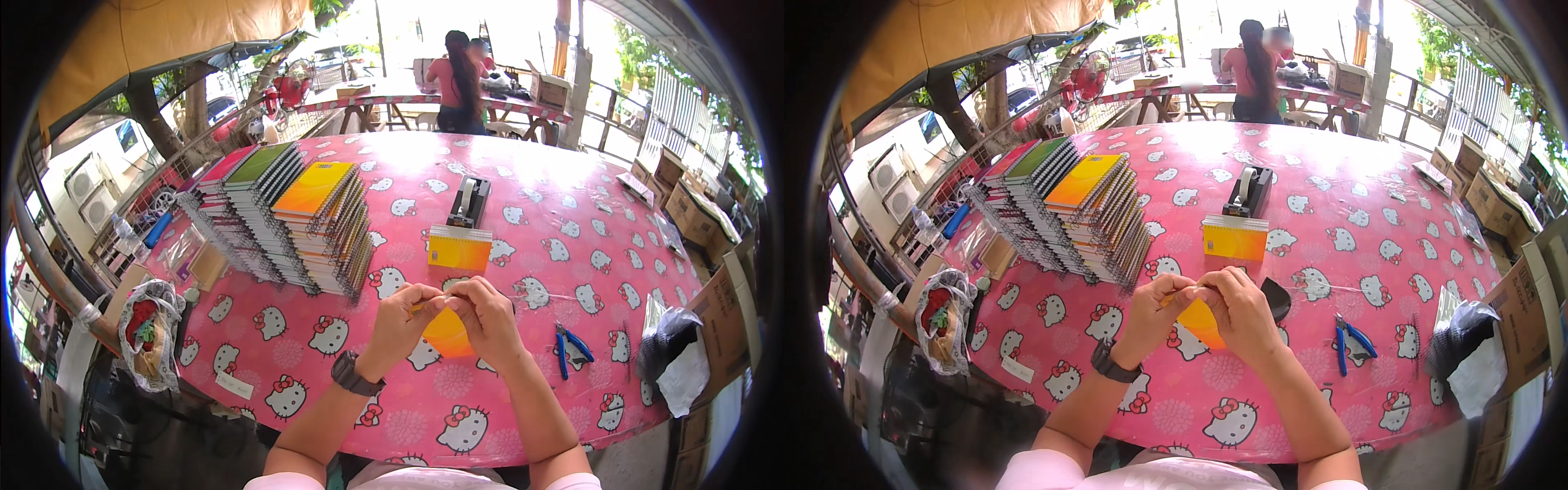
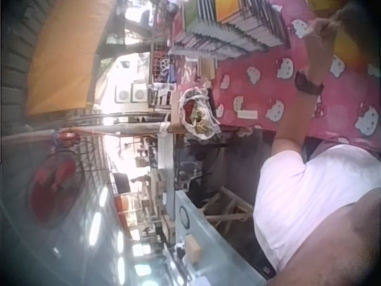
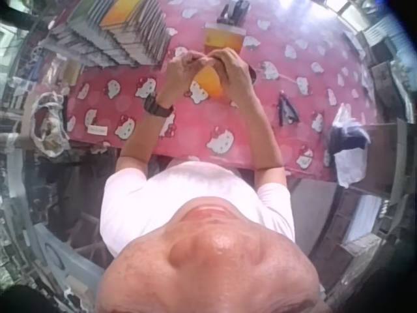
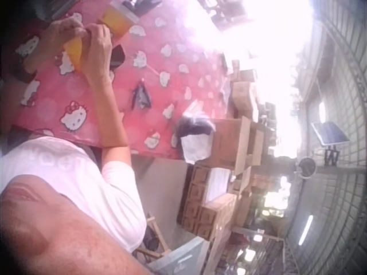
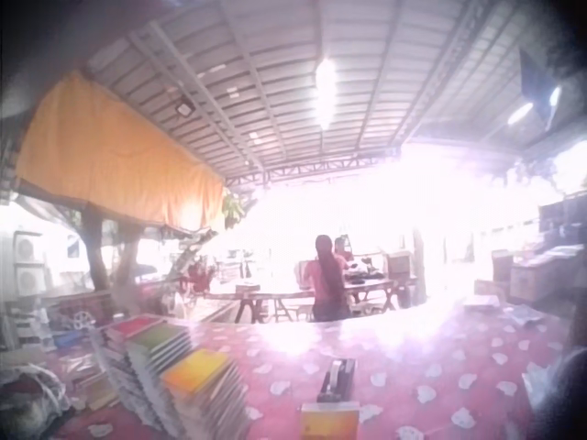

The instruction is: The person repeatedly picks up small spiral-bound notebooks, uses a handheld stapler to fasten the binding, and places the finished units into a growing stack on the table. The process is continuous and repetitive throughout the clip.

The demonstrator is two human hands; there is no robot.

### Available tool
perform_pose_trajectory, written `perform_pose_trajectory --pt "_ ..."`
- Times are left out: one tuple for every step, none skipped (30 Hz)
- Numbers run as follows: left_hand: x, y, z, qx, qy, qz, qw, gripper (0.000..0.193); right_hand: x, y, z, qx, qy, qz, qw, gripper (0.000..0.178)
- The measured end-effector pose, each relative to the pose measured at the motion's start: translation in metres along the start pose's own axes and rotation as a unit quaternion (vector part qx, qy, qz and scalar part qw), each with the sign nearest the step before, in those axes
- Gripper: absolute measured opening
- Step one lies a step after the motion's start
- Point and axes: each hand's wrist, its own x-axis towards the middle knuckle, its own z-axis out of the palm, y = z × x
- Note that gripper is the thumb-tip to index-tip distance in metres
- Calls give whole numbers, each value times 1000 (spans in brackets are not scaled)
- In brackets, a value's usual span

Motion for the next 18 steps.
perform_pose_trajectory --pt "2 3 -5 36 38 54 997 21 0 -1 -1 5 -2 5 1000 23" --pt "8 6 -13 70 75 109 989 20 0 -2 -3 7 24 6 1000 28" --pt "16 9 -25 104 113 162 975 19 1 -4 -5 10 49 7 999 33" --pt "29 14 -51 117 199 231 945 16 2 -8 -6 17 71 4 997 38" --pt "39 48 -62 -5 276 181 944 17 1 -4 -16 1 66 23 998 42" --pt "53 61 -91 -38 335 155 928 16 0 -1 -29 -10 60 37 997 45" --pt "74 66 -119 -25 390 219 894 17 0 1 -39 -18 51 50 997 48" --pt "85 66 -142 -7 444 282 850 19 0 2 -43 -36 50 43 997 42" --pt "82 59 -153 74 435 235 866 21 -1 2 -46 -35 29 43 998 40" --pt "79 49 -164 158 425 188 871 22 0 6 -44 -30 8 38 999 38" --pt "81 42 -167 234 406 140 872 24 -1 9 -45 -32 -7 38 999 36" --pt "74 35 -165 354 379 86 851 28 -4 13 -45 -30 -40 46 998 35" --pt "72 31 -160 400 375 67 834 28 -11 17 -50 -35 -67 58 995 33" --pt "68 27 -158 446 375 44 812 29 -16 21 -52 -38 -99 67 992 31" --pt "67 25 -157 491 374 22 787 29 -22 25 -54 -39 -117 78 989 30" --pt "65 24 -155 478 367 66 795 29 -28 29 -56 -43 -139 92 985 29" --pt "64 25 -154 464 359 111 802 29 -34 33 -58 -46 -160 107 980 28" --pt "65 26 -153 449 351 156 806 29 -37 38 -60 -50 -144 83 985 23"
